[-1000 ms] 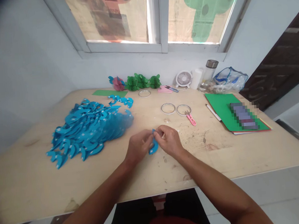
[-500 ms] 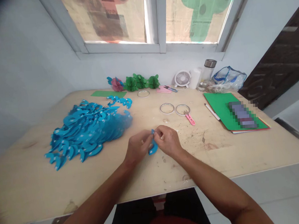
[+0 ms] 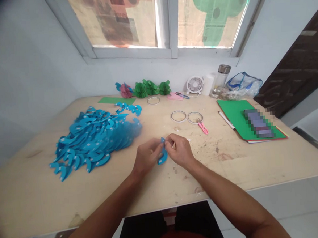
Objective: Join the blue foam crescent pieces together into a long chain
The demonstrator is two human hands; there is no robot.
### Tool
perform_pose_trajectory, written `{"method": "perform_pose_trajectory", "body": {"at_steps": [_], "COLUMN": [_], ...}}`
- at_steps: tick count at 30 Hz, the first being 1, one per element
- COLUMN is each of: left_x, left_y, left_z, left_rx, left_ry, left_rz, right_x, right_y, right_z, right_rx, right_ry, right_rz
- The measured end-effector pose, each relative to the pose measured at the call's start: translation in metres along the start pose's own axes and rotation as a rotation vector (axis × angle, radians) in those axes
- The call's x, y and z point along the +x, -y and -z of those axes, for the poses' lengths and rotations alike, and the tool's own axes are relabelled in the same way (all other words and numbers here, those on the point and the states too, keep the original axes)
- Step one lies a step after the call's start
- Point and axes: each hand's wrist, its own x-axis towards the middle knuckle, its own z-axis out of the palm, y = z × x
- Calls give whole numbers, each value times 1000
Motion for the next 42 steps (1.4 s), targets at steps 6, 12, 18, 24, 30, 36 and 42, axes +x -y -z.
{"method": "perform_pose_trajectory", "body": {"at_steps": [6,12,18,24,30,36,42], "left_x": [-1,0,5,10,12,14,14], "left_y": [-1,-2,4,9,12,15,11], "left_z": [0,0,-1,0,1,0,3], "left_rx": [49,6,-322,-555,-690,-753,-723], "left_ry": [22,23,22,24,20,13,14], "left_rz": [-7,9,233,362,428,447,389], "right_x": [-1,0,3,7,7,6,5], "right_y": [2,2,-4,-14,-18,-20,-8], "right_z": [-1,-1,2,2,0,-3,1], "right_rx": [-4,0,71,161,160,205,395], "right_ry": [-10,-26,-61,-131,-42,-92,138], "right_rz": [-13,-20,-86,-162,-161,-185,-194]}}
